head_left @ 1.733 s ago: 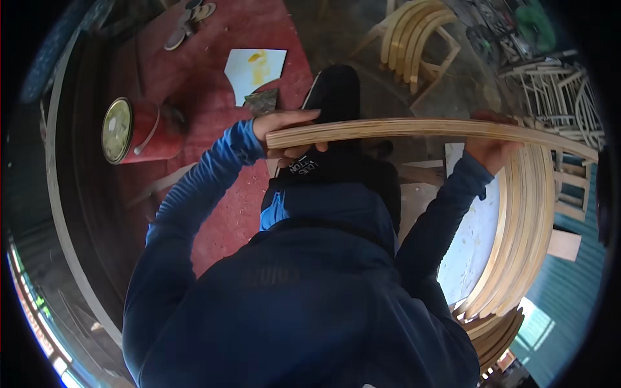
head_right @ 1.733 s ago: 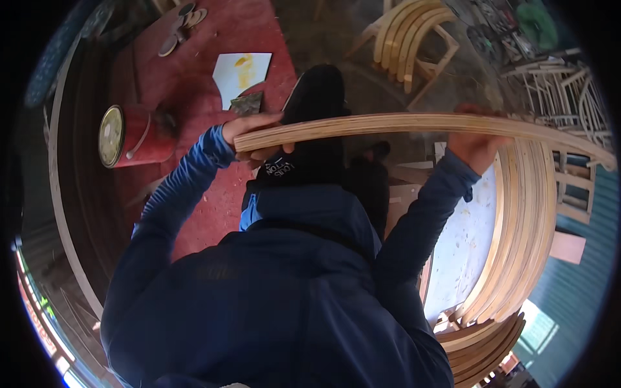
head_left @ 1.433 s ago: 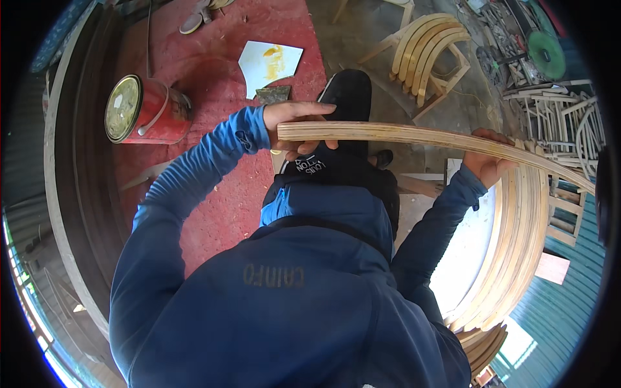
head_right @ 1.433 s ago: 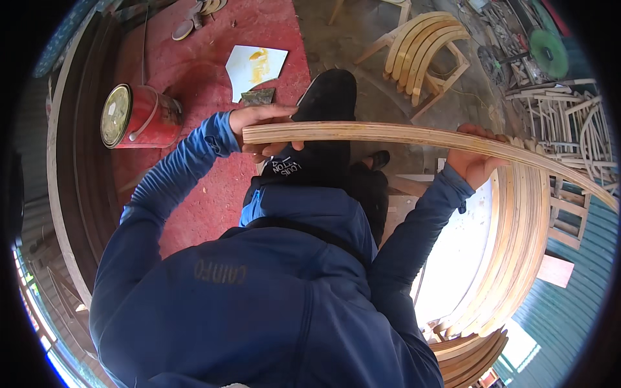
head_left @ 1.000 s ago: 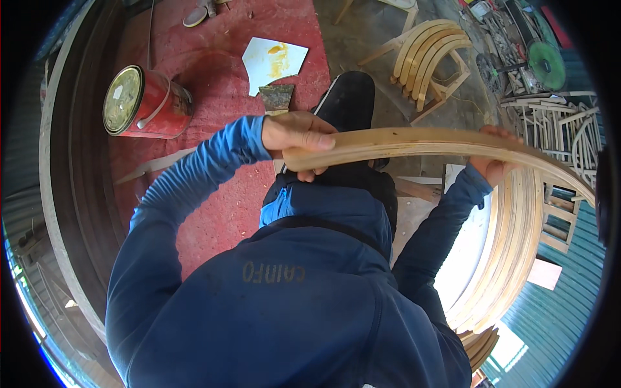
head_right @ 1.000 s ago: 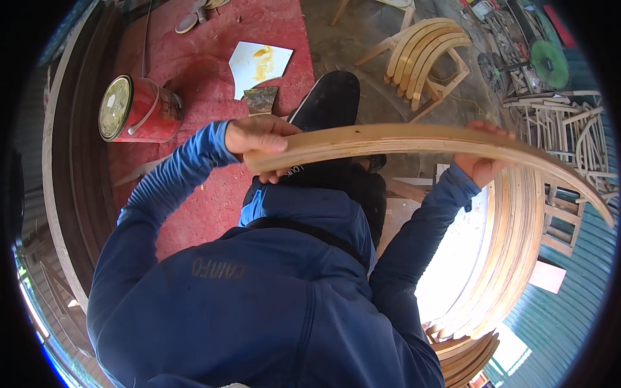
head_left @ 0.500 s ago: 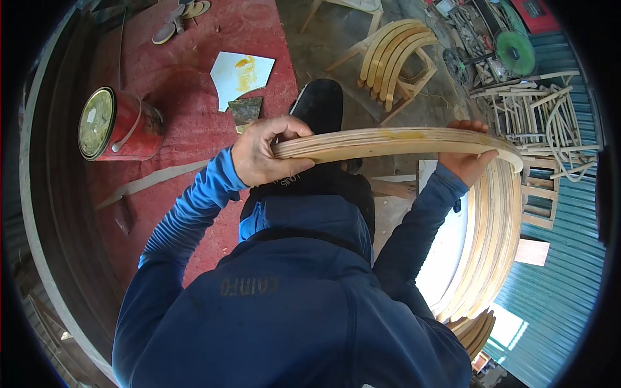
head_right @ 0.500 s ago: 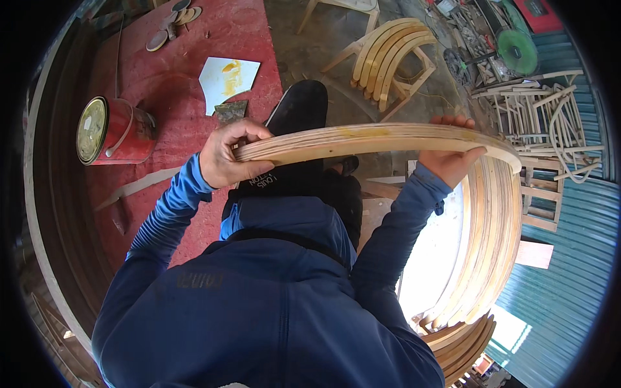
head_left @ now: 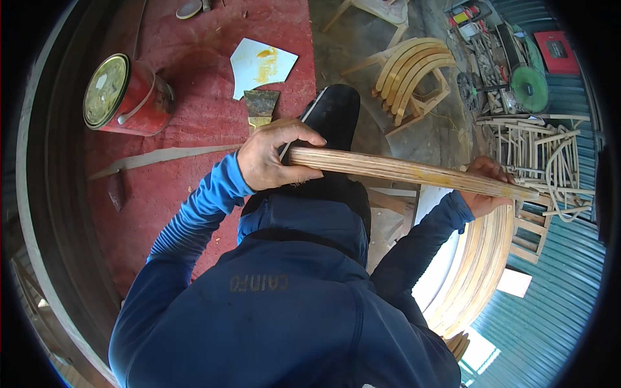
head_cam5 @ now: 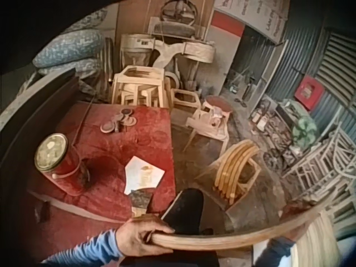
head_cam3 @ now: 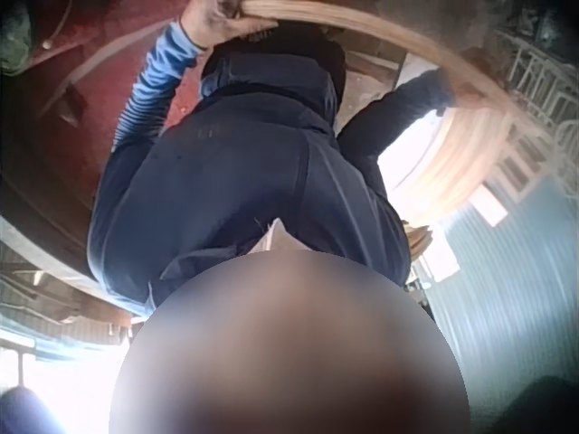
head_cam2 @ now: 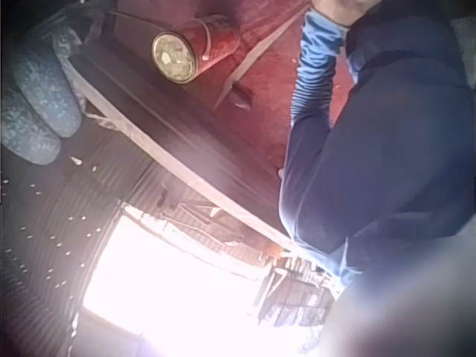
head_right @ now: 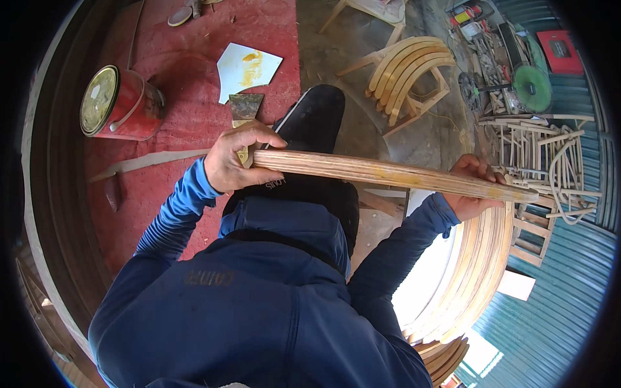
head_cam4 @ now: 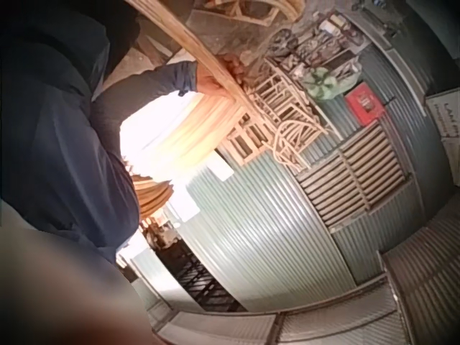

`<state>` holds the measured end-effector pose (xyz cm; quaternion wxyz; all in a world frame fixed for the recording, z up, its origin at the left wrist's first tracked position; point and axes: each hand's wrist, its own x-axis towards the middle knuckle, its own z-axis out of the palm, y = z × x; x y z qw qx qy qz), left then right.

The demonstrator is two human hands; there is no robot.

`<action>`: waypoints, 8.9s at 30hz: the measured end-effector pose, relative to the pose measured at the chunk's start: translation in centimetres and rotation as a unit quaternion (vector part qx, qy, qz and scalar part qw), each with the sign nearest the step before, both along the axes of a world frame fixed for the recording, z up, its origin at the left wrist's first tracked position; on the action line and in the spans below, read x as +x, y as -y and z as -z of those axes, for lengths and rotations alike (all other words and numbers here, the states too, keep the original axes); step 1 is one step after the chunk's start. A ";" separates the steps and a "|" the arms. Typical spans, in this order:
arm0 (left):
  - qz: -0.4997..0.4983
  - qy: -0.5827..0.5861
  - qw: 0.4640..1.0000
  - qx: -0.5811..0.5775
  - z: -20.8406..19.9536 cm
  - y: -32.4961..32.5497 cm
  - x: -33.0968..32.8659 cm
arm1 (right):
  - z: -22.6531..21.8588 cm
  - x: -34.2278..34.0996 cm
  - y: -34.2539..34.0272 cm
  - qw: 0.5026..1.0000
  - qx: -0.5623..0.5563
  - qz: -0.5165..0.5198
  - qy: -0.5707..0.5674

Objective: Apply wood filler to the edges of curved wooden components using a putty knife.

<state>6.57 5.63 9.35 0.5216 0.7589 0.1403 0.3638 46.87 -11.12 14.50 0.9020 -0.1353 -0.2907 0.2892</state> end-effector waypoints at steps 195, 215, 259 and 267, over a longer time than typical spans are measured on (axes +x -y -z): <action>-0.505 -0.353 0.774 0.144 7.5 1.3 -6.8 | 23.6 16.8 11.0 0.249 -0.679 0.329 0.607; -0.529 -0.389 0.754 -0.004 19.1 -4.2 -8.9 | 15.7 -24.8 -25.4 0.358 -0.187 -0.141 0.904; -0.401 -0.326 0.827 -0.221 19.8 -6.2 -12.4 | 17.5 -17.2 -34.4 0.547 -0.147 -0.063 0.821; -0.397 -0.316 0.832 -0.223 20.6 -6.1 -12.7 | 18.0 -16.5 -34.4 0.526 -0.136 -0.130 0.829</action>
